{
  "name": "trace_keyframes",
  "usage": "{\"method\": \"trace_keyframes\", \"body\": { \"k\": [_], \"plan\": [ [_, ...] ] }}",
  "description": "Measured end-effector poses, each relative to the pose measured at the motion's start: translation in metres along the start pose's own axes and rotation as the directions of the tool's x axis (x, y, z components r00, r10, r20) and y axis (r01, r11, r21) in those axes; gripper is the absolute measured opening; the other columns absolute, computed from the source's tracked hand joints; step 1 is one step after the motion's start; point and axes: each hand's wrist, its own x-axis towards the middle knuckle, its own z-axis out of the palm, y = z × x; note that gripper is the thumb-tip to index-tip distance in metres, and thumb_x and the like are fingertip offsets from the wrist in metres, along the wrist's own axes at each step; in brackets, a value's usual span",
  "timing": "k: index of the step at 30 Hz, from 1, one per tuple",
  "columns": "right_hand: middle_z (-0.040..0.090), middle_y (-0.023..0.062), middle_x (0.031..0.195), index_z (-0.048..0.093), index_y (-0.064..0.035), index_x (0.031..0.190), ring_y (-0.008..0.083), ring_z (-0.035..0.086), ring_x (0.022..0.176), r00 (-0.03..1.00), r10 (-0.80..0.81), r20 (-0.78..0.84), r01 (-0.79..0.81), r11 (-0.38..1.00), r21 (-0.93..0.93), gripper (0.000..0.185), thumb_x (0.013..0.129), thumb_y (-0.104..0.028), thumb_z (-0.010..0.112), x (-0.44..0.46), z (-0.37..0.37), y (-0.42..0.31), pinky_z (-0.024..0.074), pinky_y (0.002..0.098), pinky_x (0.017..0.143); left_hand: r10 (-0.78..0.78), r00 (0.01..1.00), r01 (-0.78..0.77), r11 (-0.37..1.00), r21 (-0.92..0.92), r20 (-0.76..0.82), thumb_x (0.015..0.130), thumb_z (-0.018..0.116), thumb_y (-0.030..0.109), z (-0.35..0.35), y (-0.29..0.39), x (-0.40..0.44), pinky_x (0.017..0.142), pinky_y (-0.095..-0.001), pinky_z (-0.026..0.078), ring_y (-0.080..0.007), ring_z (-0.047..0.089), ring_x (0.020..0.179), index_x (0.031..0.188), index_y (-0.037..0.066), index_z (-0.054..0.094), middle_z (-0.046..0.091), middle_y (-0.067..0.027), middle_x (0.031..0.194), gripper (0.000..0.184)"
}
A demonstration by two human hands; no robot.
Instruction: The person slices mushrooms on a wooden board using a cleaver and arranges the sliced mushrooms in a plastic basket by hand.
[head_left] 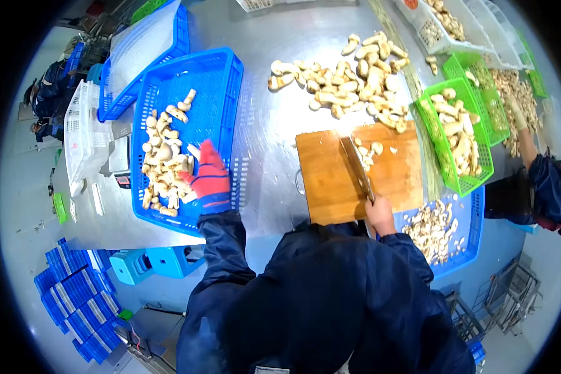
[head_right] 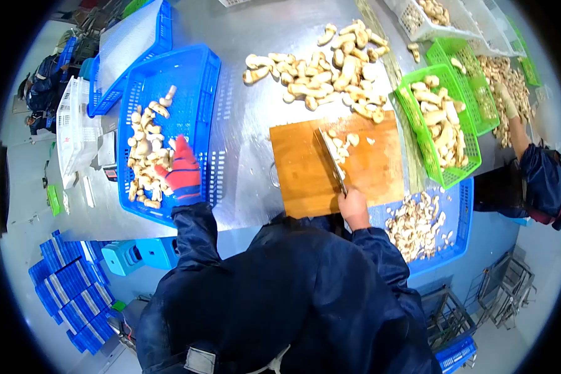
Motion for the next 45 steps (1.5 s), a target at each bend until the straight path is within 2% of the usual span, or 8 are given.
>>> {"method": "trace_keyframes", "body": {
  "k": [3, 5, 7, 11, 25, 40, 43, 45],
  "plan": [
    [0.057, 0.0266, 0.075, 0.058, 0.0019, 0.082, 0.0442, 0.055, 0.074, 0.999, -0.016, -0.038, 0.017, 0.999, 0.030, 0.017, 0.075, -0.011, 0.051, -0.001, 0.003, 0.002, 0.0448, 0.0478, 0.064, -0.017, 0.987, 0.103, 0.827, 0.552, -0.159, 0.084, 0.054, 0.035, -0.007, -0.053, 0.064, 0.093, -0.0389, 0.039, -0.0271, 0.045, 0.114, 0.134, 0.007, 0.034, 0.039, -0.0152, 0.134, 0.061],
    [0.057, 0.0266, 0.073, 0.058, 0.0016, 0.082, 0.0443, 0.055, 0.071, 0.999, 0.005, -0.033, -0.005, 1.000, 0.020, 0.016, 0.074, -0.010, 0.051, -0.001, 0.004, 0.000, 0.0445, 0.0477, 0.062, 0.103, 0.994, -0.002, 0.228, 0.974, -0.022, 0.080, 0.060, 0.016, -0.029, -0.099, 0.118, 0.093, -0.0357, 0.040, -0.0267, 0.050, 0.108, 0.129, 0.010, 0.041, 0.048, -0.0130, 0.125, 0.053],
    [0.056, 0.0269, 0.070, 0.058, 0.0014, 0.081, 0.0433, 0.055, 0.068, 0.996, -0.037, -0.082, 0.039, 0.999, 0.022, 0.015, 0.074, -0.009, 0.051, -0.002, 0.005, -0.004, 0.0442, 0.0474, 0.061, -0.057, 0.938, -0.300, -0.629, 0.717, 0.343, 0.071, 0.067, 0.017, -0.023, -0.128, 0.160, 0.094, -0.0386, 0.038, -0.0302, 0.046, 0.112, 0.122, 0.010, 0.050, 0.050, -0.0137, 0.121, 0.054],
    [0.057, 0.0272, 0.070, 0.060, 0.0020, 0.080, 0.0436, 0.057, 0.068, 0.997, -0.029, -0.070, 0.029, 1.000, 0.007, 0.016, 0.074, -0.012, 0.055, -0.005, 0.000, -0.012, 0.0465, 0.0488, 0.065, -0.107, 0.958, -0.191, -0.930, 0.314, 0.265, 0.073, 0.062, 0.021, -0.049, -0.148, 0.233, 0.088, -0.0402, 0.041, -0.0313, 0.047, 0.110, 0.110, 0.011, 0.055, 0.053, -0.0102, 0.116, 0.039],
    [0.056, 0.0281, 0.072, 0.059, 0.0047, 0.076, 0.0445, 0.055, 0.072, 0.999, -0.023, 0.042, 0.020, 0.997, 0.076, 0.023, 0.076, -0.017, 0.052, -0.024, -0.039, -0.043, 0.0442, 0.0479, 0.067, -0.446, 0.893, -0.359, -0.781, 0.511, -0.054, 0.069, 0.066, 0.012, -0.041, -0.195, -0.025, 0.078, -0.0400, 0.047, -0.0334, 0.053, 0.095, 0.111, 0.009, 0.053, 0.052, -0.0150, 0.107, 0.044],
    [0.058, 0.0287, 0.075, 0.062, 0.0043, 0.078, 0.0433, 0.058, 0.075, 0.996, -0.054, 0.071, 0.059, 0.996, -0.060, 0.026, 0.078, -0.020, 0.053, 0.012, 0.005, -0.038, 0.0472, 0.0477, 0.070, -0.343, 0.919, -0.393, -0.826, 0.405, 0.193, 0.073, 0.063, 0.016, -0.040, -0.195, -0.029, 0.063, -0.0353, 0.048, -0.0276, 0.058, 0.078, 0.109, 0.007, 0.054, 0.058, -0.0116, 0.095, 0.039],
    [0.059, 0.0272, 0.076, 0.062, 0.0042, 0.080, 0.0424, 0.058, 0.076, 0.995, -0.075, 0.070, 0.076, 0.997, 0.000, 0.024, 0.077, -0.017, 0.053, 0.002, -0.016, -0.042, 0.0466, 0.0464, 0.073, -0.246, 0.730, 0.655, -0.014, 0.756, -0.637, 0.082, 0.061, 0.022, -0.065, -0.203, -0.029, 0.053, -0.0291, 0.049, -0.0210, 0.060, 0.067, 0.114, 0.005, 0.049, 0.061, -0.0110, 0.094, 0.039],
    [0.059, 0.0269, 0.077, 0.062, 0.0044, 0.081, 0.0426, 0.057, 0.076, 0.990, -0.073, 0.124, 0.070, 0.997, 0.027, 0.024, 0.076, -0.017, 0.053, -0.006, -0.020, -0.037, 0.0462, 0.0461, 0.074, -0.322, 0.722, 0.691, 0.298, 0.658, -0.612, 0.088, 0.054, 0.026, -0.066, -0.214, -0.046, 0.045, -0.0253, 0.046, -0.0155, 0.058, 0.055, 0.117, 0.004, 0.046, 0.062, -0.0108, 0.089, 0.037]
  ]
}}
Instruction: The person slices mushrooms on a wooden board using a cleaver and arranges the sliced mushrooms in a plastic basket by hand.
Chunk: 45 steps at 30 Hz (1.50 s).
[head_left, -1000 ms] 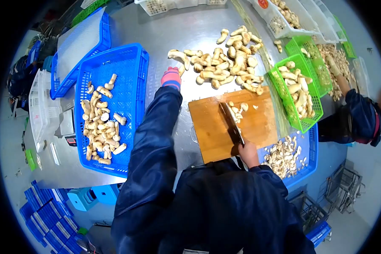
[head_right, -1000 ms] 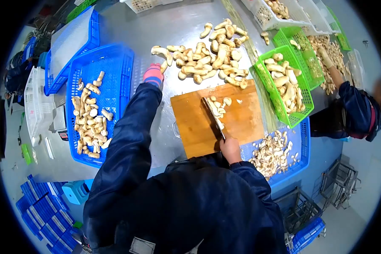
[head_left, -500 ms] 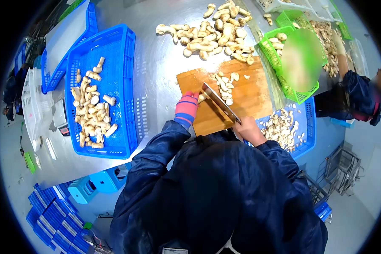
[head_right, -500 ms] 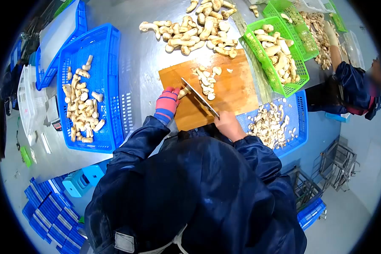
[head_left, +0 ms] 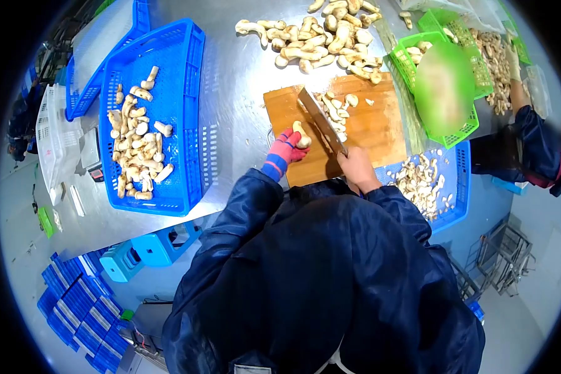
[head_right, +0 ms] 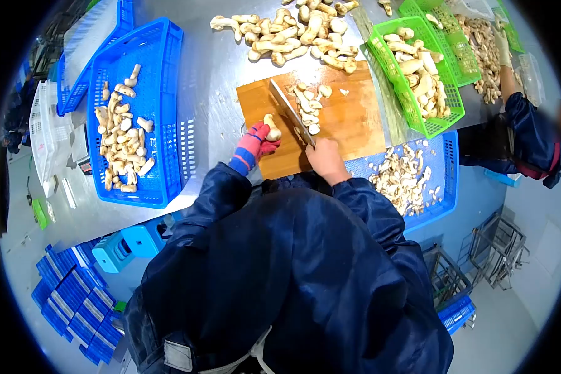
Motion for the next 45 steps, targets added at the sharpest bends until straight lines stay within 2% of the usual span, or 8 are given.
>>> {"method": "trace_keyframes", "body": {
  "k": [3, 6, 10, 14, 18, 22, 30, 45],
  "plan": [
    [0.059, 0.0265, 0.079, 0.062, 0.0039, 0.079, 0.0418, 0.057, 0.078, 0.999, 0.004, 0.034, -0.001, 0.996, -0.087, 0.024, 0.077, -0.017, 0.052, -0.012, 0.004, -0.005, 0.0455, 0.0471, 0.074, 0.177, 0.975, -0.151, 0.972, 0.178, -0.135, 0.083, 0.060, 0.030, 0.022, -0.012, -0.008, 0.049, -0.0294, 0.048, -0.0196, 0.060, 0.058, 0.112, 0.002, 0.048, 0.062, -0.0112, 0.086, 0.042],
    [0.059, 0.0273, 0.078, 0.062, 0.0047, 0.078, 0.0418, 0.058, 0.078, 0.999, -0.006, 0.046, 0.012, 0.992, -0.124, 0.025, 0.078, -0.018, 0.051, -0.010, 0.023, 0.003, 0.0456, 0.0473, 0.074, 0.699, 0.715, -0.327, 0.353, 0.877, -0.015, 0.081, 0.063, 0.026, 0.024, -0.023, -0.008, 0.058, -0.0310, 0.050, -0.0202, 0.061, 0.066, 0.112, 0.001, 0.048, 0.061, -0.0110, 0.084, 0.043],
    [0.059, 0.0282, 0.077, 0.061, 0.0054, 0.077, 0.0424, 0.058, 0.077, 0.998, -0.041, 0.046, 0.045, 0.995, -0.084, 0.025, 0.077, -0.017, 0.051, -0.001, 0.032, 0.007, 0.0457, 0.0475, 0.074, 0.400, 0.883, -0.235, 0.831, 0.504, -0.248, 0.072, 0.071, 0.015, 0.028, -0.020, -0.013, 0.068, -0.0304, 0.049, -0.0195, 0.060, 0.073, 0.112, 0.000, 0.048, 0.062, -0.0099, 0.084, 0.049],
    [0.058, 0.0285, 0.075, 0.060, 0.0067, 0.077, 0.0432, 0.057, 0.074, 0.995, -0.077, 0.057, 0.080, 0.995, -0.054, 0.025, 0.077, -0.016, 0.050, -0.003, 0.027, 0.002, 0.0458, 0.0484, 0.072, 0.371, 0.895, -0.162, 0.788, 0.595, -0.247, 0.065, 0.073, 0.012, 0.030, -0.024, -0.010, 0.069, -0.0301, 0.049, -0.0201, 0.061, 0.076, 0.110, -0.002, 0.048, 0.062, -0.0112, 0.085, 0.053],
    [0.058, 0.0284, 0.072, 0.058, 0.0064, 0.079, 0.0429, 0.058, 0.071, 0.993, -0.119, 0.003, 0.119, 0.989, -0.088, 0.023, 0.077, -0.015, 0.051, -0.027, 0.005, -0.008, 0.0461, 0.0486, 0.068, 0.272, 0.914, -0.169, 0.930, 0.327, -0.301, 0.064, 0.074, 0.014, 0.039, -0.029, 0.008, 0.072, -0.0318, 0.048, -0.0243, 0.062, 0.080, 0.101, -0.002, 0.049, 0.063, -0.0141, 0.088, 0.047],
    [0.058, 0.0274, 0.069, 0.058, 0.0045, 0.081, 0.0414, 0.058, 0.068, 0.996, -0.076, 0.054, 0.083, 0.987, -0.141, 0.021, 0.076, -0.015, 0.051, -0.060, -0.015, -0.005, 0.0468, 0.0476, 0.066, 0.391, 0.848, -0.058, 0.738, 0.672, -0.357, 0.066, 0.074, 0.020, 0.037, -0.031, 0.016, 0.076, -0.0380, 0.048, -0.0347, 0.061, 0.085, 0.100, -0.001, 0.049, 0.062, -0.0201, 0.091, 0.048],
    [0.058, 0.0267, 0.070, 0.061, 0.0028, 0.084, 0.0418, 0.058, 0.068, 0.994, -0.075, 0.082, 0.094, 0.962, -0.258, 0.022, 0.076, -0.017, 0.053, -0.012, 0.020, 0.015, 0.0468, 0.0473, 0.065, 0.410, 0.840, -0.002, 0.659, 0.752, -0.357, 0.062, 0.074, 0.027, 0.044, -0.014, 0.002, 0.076, -0.0383, 0.048, -0.0336, 0.060, 0.086, 0.099, -0.001, 0.051, 0.062, -0.0193, 0.093, 0.052],
    [0.058, 0.0253, 0.072, 0.060, 0.0013, 0.080, 0.0420, 0.056, 0.070, 0.984, -0.175, 0.027, 0.177, 0.967, -0.184, 0.019, 0.076, -0.017, 0.054, 0.002, 0.022, 0.010, 0.0445, 0.0475, 0.065, 0.296, 0.913, -0.102, 0.832, 0.546, -0.281, 0.068, 0.070, 0.017, 0.032, -0.021, 0.004, 0.074, -0.0319, 0.050, -0.0232, 0.061, 0.084, 0.104, 0.000, 0.049, 0.062, -0.0141, 0.094, 0.045]
  ]
}}
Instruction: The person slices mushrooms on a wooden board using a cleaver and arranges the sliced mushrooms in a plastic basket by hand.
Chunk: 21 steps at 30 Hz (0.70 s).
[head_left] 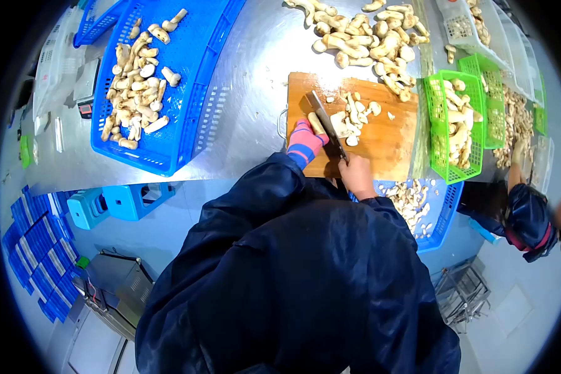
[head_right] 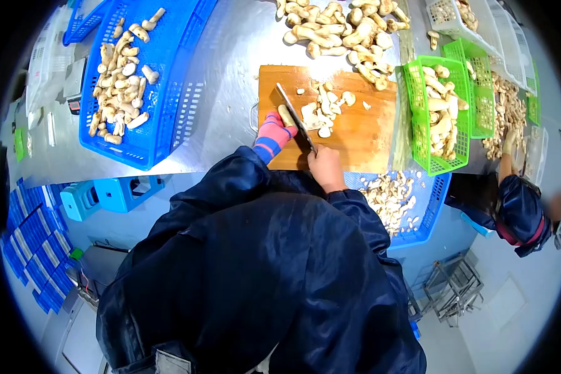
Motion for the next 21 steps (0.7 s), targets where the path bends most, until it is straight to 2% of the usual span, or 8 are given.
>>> {"method": "trace_keyframes", "body": {
  "k": [4, 6, 9, 13, 15, 18, 19, 21],
  "plan": [
    [0.057, 0.0254, 0.073, 0.060, 0.0014, 0.081, 0.0425, 0.056, 0.072, 0.994, 0.105, -0.037, -0.102, 0.992, 0.075, 0.021, 0.076, -0.018, 0.054, -0.001, 0.001, 0.016, 0.0435, 0.0470, 0.064, 0.027, 0.845, 0.472, 0.430, -0.770, 0.533, 0.081, 0.052, 0.002, -0.052, 0.008, -0.014, 0.081, -0.0322, 0.050, -0.0208, 0.059, 0.090, 0.120, 0.004, 0.044, 0.058, -0.0098, 0.110, 0.040],
    [0.057, 0.0257, 0.073, 0.059, 0.0017, 0.081, 0.0429, 0.056, 0.073, 0.985, 0.169, -0.029, -0.164, 0.979, 0.124, 0.021, 0.077, -0.018, 0.053, -0.002, -0.001, 0.021, 0.0433, 0.0465, 0.063, 0.018, 0.924, 0.381, 0.048, -0.923, 0.382, 0.083, 0.048, 0.004, -0.101, 0.022, -0.029, 0.086, -0.0335, 0.047, -0.0221, 0.055, 0.101, 0.119, 0.007, 0.045, 0.054, -0.0111, 0.114, 0.036],
    [0.057, 0.0261, 0.073, 0.060, 0.0007, 0.083, 0.0435, 0.056, 0.073, 0.983, 0.182, -0.041, -0.176, 0.977, 0.118, 0.020, 0.077, -0.017, 0.051, -0.008, -0.003, 0.017, 0.0436, 0.0468, 0.064, 0.441, 0.893, 0.377, -0.622, -0.686, 0.091, 0.085, 0.055, 0.018, -0.199, 0.021, -0.024, 0.092, -0.0322, 0.041, -0.0208, 0.049, 0.110, 0.124, 0.000, 0.041, 0.049, -0.0118, 0.119, 0.045],
    [0.057, 0.0264, 0.071, 0.062, -0.0008, 0.085, 0.0440, 0.056, 0.070, 0.982, 0.180, -0.057, -0.173, 0.979, 0.104, 0.020, 0.076, -0.015, 0.051, -0.008, 0.010, 0.028, 0.0443, 0.0492, 0.065, 0.467, 0.872, 0.048, -0.386, -0.921, -0.151, 0.079, 0.062, 0.034, -0.232, 0.029, 0.017, 0.096, -0.0361, 0.038, -0.0247, 0.043, 0.116, 0.137, 0.002, 0.026, 0.038, -0.0139, 0.135, 0.075],
    [0.056, 0.0268, 0.069, 0.060, 0.0010, 0.080, 0.0440, 0.055, 0.068, 0.988, 0.127, -0.092, -0.116, 0.986, 0.122, 0.017, 0.077, -0.013, 0.051, -0.010, 0.005, 0.021, 0.0437, 0.0496, 0.061, 0.330, 0.932, -0.222, 0.192, -0.956, -0.150, 0.080, 0.062, 0.026, -0.199, 0.059, 0.052, 0.097, -0.0365, 0.037, -0.0253, 0.044, 0.116, 0.135, 0.004, 0.031, 0.041, -0.0134, 0.133, 0.066],
    [0.056, 0.0263, 0.068, 0.061, 0.0003, 0.081, 0.0434, 0.056, 0.067, 0.984, 0.148, -0.099, -0.131, 0.979, 0.157, 0.016, 0.077, -0.012, 0.052, -0.012, 0.004, 0.016, 0.0447, 0.0487, 0.060, 0.495, 0.860, -0.509, 0.822, -0.255, -0.123, 0.081, 0.055, 0.015, -0.152, 0.103, 0.136, 0.095, -0.0364, 0.039, -0.0241, 0.046, 0.115, 0.129, 0.010, 0.042, 0.044, -0.0106, 0.129, 0.050],
    [0.056, 0.0261, 0.067, 0.061, 0.0002, 0.082, 0.0432, 0.056, 0.066, 0.982, 0.149, -0.116, -0.130, 0.978, 0.162, 0.015, 0.076, -0.011, 0.053, -0.011, 0.006, 0.014, 0.0451, 0.0484, 0.060, 0.632, 0.765, -0.602, 0.770, 0.211, -0.123, 0.078, 0.055, 0.012, -0.140, 0.114, 0.171, 0.094, -0.0371, 0.039, -0.0243, 0.046, 0.115, 0.127, 0.012, 0.044, 0.045, -0.0109, 0.129, 0.050],
    [0.057, 0.0257, 0.067, 0.061, 0.0002, 0.084, 0.0427, 0.056, 0.065, 0.977, 0.180, -0.118, -0.165, 0.978, 0.125, 0.014, 0.074, -0.008, 0.054, -0.012, 0.005, 0.013, 0.0459, 0.0483, 0.060, 0.817, 0.573, -0.645, 0.499, 0.579, -0.065, 0.077, 0.048, 0.005, -0.123, 0.148, 0.226, 0.102, -0.0414, 0.028, -0.0267, 0.039, 0.122, 0.124, 0.018, 0.047, 0.043, -0.0095, 0.131, 0.049]
  ]
}}
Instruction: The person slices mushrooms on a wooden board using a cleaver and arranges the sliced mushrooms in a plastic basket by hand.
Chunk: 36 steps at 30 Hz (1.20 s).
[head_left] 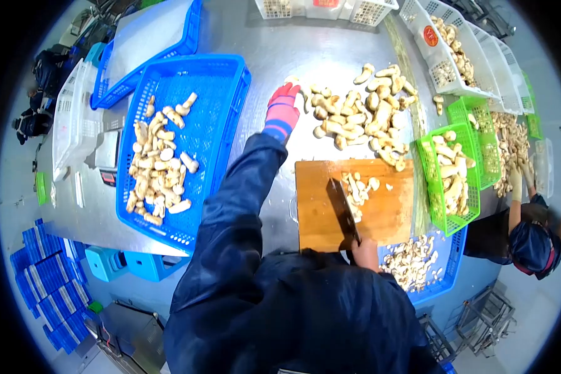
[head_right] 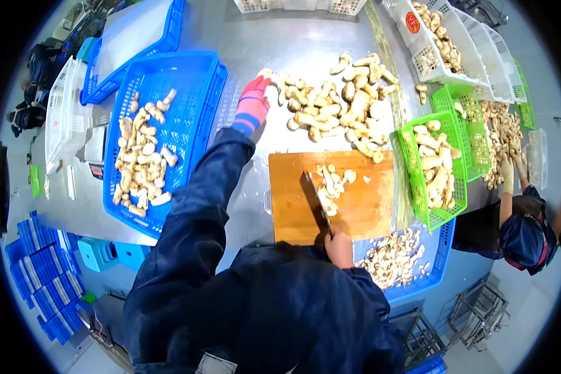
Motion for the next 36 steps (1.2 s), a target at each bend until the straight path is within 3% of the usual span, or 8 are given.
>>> {"method": "trace_keyframes", "body": {
  "k": [3, 8, 12, 14, 18, 24, 31, 36],
  "plan": [
    [0.057, 0.0256, 0.066, 0.061, -0.0006, 0.088, 0.0420, 0.057, 0.064, 0.998, -0.010, -0.060, 0.012, 0.999, 0.037, 0.018, 0.072, -0.008, 0.056, -0.002, 0.006, 0.001, 0.0466, 0.0475, 0.059, 0.002, 0.971, -0.121, 0.864, 0.488, 0.237, 0.085, 0.039, 0.024, 0.030, -0.019, 0.057, 0.105, -0.0452, 0.018, -0.0231, 0.029, 0.130, 0.121, 0.027, 0.049, 0.036, 0.0029, 0.139, 0.037],
    [0.058, 0.0250, 0.066, 0.061, -0.0011, 0.092, 0.0415, 0.057, 0.063, 0.998, 0.032, -0.059, -0.032, 0.999, 0.010, 0.021, 0.073, -0.009, 0.056, -0.003, 0.002, -0.004, 0.0472, 0.0468, 0.059, -0.130, 0.927, -0.034, 0.905, 0.424, 0.352, 0.079, 0.053, 0.020, 0.033, -0.049, 0.047, 0.080, -0.0418, 0.045, -0.0289, 0.057, 0.095, 0.096, 0.015, 0.061, 0.059, -0.0095, 0.101, 0.019],
    [0.057, 0.0252, 0.066, 0.062, -0.0010, 0.087, 0.0419, 0.056, 0.062, 0.996, 0.046, -0.073, -0.044, 0.999, 0.024, 0.017, 0.075, -0.011, 0.055, -0.001, 0.005, -0.004, 0.0465, 0.0476, 0.058, -0.253, 0.949, 0.255, 0.967, 0.014, 0.190, 0.073, 0.063, 0.023, -0.005, -0.004, -0.052, 0.081, -0.0399, 0.045, -0.0341, 0.056, 0.091, 0.103, 0.008, 0.059, 0.059, -0.0165, 0.099, 0.033],
    [0.057, 0.0254, 0.066, 0.062, -0.0007, 0.084, 0.0422, 0.056, 0.062, 0.997, 0.026, -0.069, -0.026, 1.000, -0.003, 0.016, 0.076, -0.012, 0.054, -0.003, 0.008, 0.004, 0.0461, 0.0478, 0.058, -0.324, 0.918, 0.339, 0.940, -0.026, 0.230, 0.074, 0.062, 0.026, -0.026, 0.047, -0.111, 0.081, -0.0404, 0.045, -0.0346, 0.056, 0.091, 0.106, 0.006, 0.058, 0.059, -0.0170, 0.097, 0.038],
    [0.057, 0.0252, 0.067, 0.061, 0.0003, 0.084, 0.0424, 0.055, 0.062, 0.997, 0.018, -0.069, -0.009, 0.991, 0.133, 0.018, 0.078, -0.014, 0.053, -0.011, -0.009, -0.010, 0.0450, 0.0472, 0.057, -0.471, 0.757, 0.458, 0.877, 0.146, 0.452, 0.074, 0.060, 0.030, -0.023, 0.109, -0.198, 0.078, -0.0402, 0.047, -0.0332, 0.058, 0.090, 0.103, 0.006, 0.058, 0.060, -0.0153, 0.096, 0.037],
    [0.058, 0.0249, 0.070, 0.061, 0.0016, 0.089, 0.0413, 0.057, 0.067, 0.995, -0.096, 0.001, 0.095, 0.993, 0.071, 0.020, 0.078, -0.012, 0.051, -0.033, -0.033, -0.043, 0.0456, 0.0458, 0.062, -0.477, 0.796, 0.429, 0.879, 0.208, 0.373, 0.074, 0.057, 0.029, -0.016, 0.136, -0.226, 0.076, -0.0405, 0.048, -0.0317, 0.057, 0.089, 0.098, 0.006, 0.057, 0.061, -0.0155, 0.090, 0.033],
    [0.058, 0.0279, 0.078, 0.061, 0.0022, 0.088, 0.0441, 0.055, 0.078, 0.981, 0.008, 0.192, -0.014, 1.000, 0.028, 0.022, 0.077, -0.012, 0.049, -0.036, -0.016, -0.012, 0.0435, 0.0488, 0.073, -0.543, 0.747, 0.497, 0.839, 0.220, 0.384, 0.075, 0.058, 0.030, -0.010, 0.139, -0.231, 0.079, -0.0414, 0.046, -0.0324, 0.057, 0.093, 0.099, 0.006, 0.057, 0.061, -0.0162, 0.092, 0.034],
    [0.057, 0.0286, 0.074, 0.061, 0.0038, 0.085, 0.0457, 0.055, 0.074, 0.977, -0.053, 0.207, 0.060, 0.998, -0.029, 0.021, 0.077, -0.012, 0.050, -0.032, -0.019, -0.012, 0.0451, 0.0484, 0.070, -0.545, 0.762, 0.491, 0.839, 0.236, 0.350, 0.077, 0.056, 0.030, -0.005, 0.138, -0.234, 0.076, -0.0411, 0.048, -0.0325, 0.059, 0.088, 0.101, 0.007, 0.057, 0.061, -0.0160, 0.093, 0.033]
  ]
}}
